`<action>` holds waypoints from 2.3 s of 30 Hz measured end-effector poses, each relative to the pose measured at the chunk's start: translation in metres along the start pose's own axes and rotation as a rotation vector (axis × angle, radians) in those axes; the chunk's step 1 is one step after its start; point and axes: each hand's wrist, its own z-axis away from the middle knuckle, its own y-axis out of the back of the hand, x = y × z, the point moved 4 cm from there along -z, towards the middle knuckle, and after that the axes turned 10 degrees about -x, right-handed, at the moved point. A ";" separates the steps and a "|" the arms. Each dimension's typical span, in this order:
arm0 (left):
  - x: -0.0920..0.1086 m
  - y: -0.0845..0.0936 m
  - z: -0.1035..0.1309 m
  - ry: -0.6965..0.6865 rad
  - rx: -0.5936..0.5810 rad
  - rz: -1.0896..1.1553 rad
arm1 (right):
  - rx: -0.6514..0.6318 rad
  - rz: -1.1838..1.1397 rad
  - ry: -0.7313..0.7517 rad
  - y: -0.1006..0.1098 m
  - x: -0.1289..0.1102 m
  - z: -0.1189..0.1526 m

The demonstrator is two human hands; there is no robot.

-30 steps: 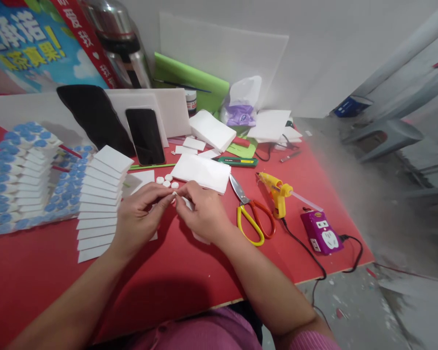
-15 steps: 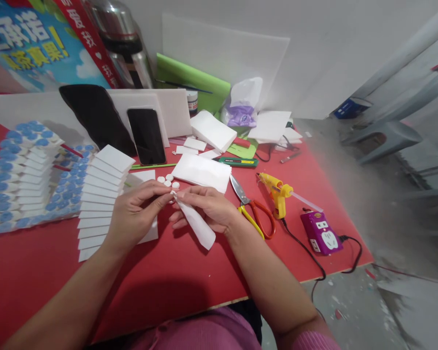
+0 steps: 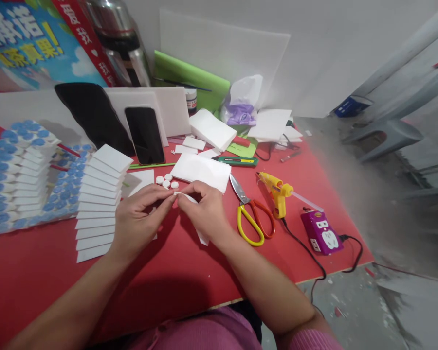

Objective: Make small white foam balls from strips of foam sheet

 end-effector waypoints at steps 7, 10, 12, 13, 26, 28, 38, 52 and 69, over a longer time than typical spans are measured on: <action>0.003 0.001 0.003 -0.187 0.023 -0.312 | 0.035 0.356 0.235 -0.005 -0.004 0.007; 0.003 -0.005 0.006 -0.253 -0.023 -0.468 | 0.028 0.331 0.192 -0.003 0.001 0.006; 0.003 -0.008 0.007 -0.267 -0.043 -0.499 | 0.027 0.276 0.151 -0.002 0.004 0.005; 0.004 -0.009 0.007 -0.271 -0.045 -0.495 | 0.023 0.239 0.131 -0.001 0.006 0.004; -0.012 -0.002 -0.003 0.148 -0.034 0.277 | -0.066 0.300 0.277 0.002 -0.010 0.002; -0.010 0.000 -0.003 0.117 -0.022 0.242 | -0.076 0.345 0.291 0.003 -0.010 0.002; -0.001 0.000 0.001 0.016 0.032 0.052 | -0.039 0.123 0.156 0.004 -0.004 0.002; -0.013 0.009 -0.003 0.133 -0.031 0.286 | -0.410 -0.366 -0.217 0.014 -0.010 -0.001; -0.011 0.009 -0.006 0.151 -0.053 0.333 | -0.490 -0.475 -0.282 0.008 -0.005 -0.002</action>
